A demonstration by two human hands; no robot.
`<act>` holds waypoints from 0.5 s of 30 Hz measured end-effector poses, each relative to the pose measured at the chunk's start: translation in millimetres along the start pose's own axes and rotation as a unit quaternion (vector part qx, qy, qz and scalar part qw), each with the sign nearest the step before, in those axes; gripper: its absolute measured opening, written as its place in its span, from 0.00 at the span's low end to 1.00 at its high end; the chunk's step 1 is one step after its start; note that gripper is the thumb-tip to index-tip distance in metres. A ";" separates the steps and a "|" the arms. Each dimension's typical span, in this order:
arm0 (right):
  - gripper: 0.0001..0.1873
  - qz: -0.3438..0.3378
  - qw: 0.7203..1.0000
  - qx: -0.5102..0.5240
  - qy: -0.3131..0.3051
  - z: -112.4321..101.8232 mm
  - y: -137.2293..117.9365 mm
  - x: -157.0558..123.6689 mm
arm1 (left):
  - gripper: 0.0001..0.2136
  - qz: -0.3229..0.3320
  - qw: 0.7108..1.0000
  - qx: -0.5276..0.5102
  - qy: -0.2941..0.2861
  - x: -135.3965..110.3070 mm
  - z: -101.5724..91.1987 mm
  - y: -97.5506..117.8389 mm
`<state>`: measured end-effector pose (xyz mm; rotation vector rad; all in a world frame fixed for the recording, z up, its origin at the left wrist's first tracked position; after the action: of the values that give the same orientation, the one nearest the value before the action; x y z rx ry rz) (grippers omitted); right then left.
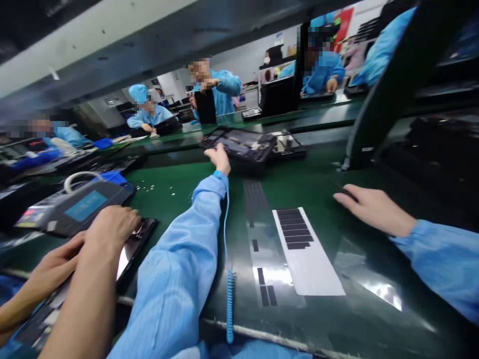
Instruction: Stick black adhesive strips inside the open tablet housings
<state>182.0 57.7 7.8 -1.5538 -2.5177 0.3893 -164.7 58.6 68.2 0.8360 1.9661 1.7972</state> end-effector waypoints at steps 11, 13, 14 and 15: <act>0.14 0.009 0.999 -0.004 -0.049 3.1 -11.9 1.7 | 0.15 -0.053 0.993 0.083 -0.057 52.5 -25.9 -78.9; 0.15 -0.009 0.998 0.037 -0.041 -8.9 -18.5 12.6 | 0.14 -0.031 0.987 0.105 -0.115 49.0 -10.1 -76.8; 0.16 -0.013 0.998 0.050 -0.035 -15.2 -22.7 20.7 | 0.14 -0.017 0.983 0.114 -0.145 45.4 0.7 -74.5; 0.16 -0.013 0.998 0.053 -0.027 -21.0 -27.0 30.7 | 0.14 -0.003 0.977 0.123 -0.174 40.7 12.8 -71.8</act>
<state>150.8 76.6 35.9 -1.4902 -2.5090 0.5577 -201.5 92.5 1.4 1.1333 1.9694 1.3086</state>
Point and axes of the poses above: each hand's wrist, its own x-axis towards the middle knuckle, its own z-axis out of the palm, y = z × x, the point moved 3 cm from there along x, towards the middle knuckle, and after that the axes turned 4 degrees about -y, right-handed, at the moved point
